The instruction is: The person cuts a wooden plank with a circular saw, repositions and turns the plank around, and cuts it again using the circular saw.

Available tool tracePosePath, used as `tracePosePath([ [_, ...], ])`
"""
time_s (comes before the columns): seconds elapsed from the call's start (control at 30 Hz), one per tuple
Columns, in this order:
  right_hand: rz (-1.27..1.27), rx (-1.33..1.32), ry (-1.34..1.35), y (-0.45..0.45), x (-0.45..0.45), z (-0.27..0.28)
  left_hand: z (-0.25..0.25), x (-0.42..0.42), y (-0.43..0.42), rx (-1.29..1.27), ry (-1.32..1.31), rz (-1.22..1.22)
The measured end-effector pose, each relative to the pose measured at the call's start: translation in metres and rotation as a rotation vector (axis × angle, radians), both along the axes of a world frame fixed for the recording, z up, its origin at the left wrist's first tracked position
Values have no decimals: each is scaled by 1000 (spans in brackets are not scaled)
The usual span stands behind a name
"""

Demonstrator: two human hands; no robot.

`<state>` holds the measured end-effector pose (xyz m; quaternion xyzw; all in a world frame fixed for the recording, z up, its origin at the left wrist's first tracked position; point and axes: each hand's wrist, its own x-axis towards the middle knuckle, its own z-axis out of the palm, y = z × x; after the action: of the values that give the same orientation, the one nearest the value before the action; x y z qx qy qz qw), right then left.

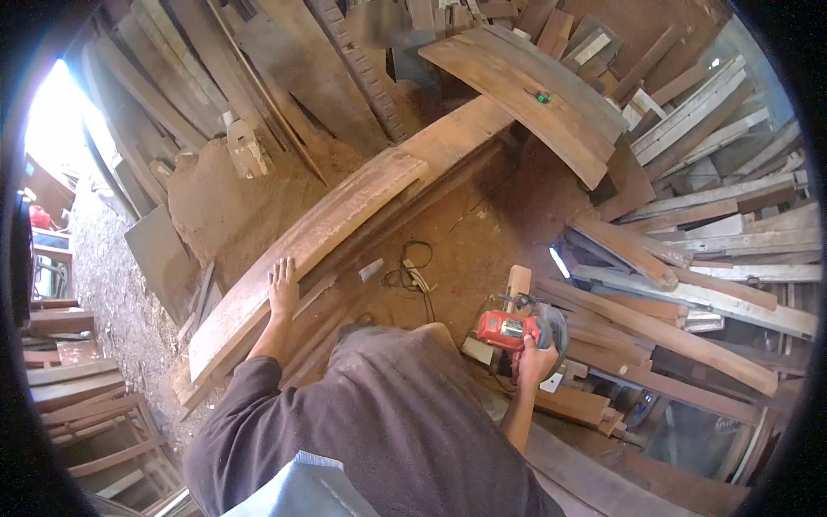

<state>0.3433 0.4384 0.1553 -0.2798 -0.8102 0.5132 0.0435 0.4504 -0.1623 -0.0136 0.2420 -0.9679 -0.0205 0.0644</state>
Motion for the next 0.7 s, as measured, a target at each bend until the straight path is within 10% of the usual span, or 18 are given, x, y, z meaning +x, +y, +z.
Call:
tracePosePath([
  [0.4, -95, 155, -70, 14, -10, -57, 225, -34, -89, 327, -145, -37],
  [0.7, -110, 84, 58, 4, -6, -63, 193, -56, -138, 1132, -51, -160],
])
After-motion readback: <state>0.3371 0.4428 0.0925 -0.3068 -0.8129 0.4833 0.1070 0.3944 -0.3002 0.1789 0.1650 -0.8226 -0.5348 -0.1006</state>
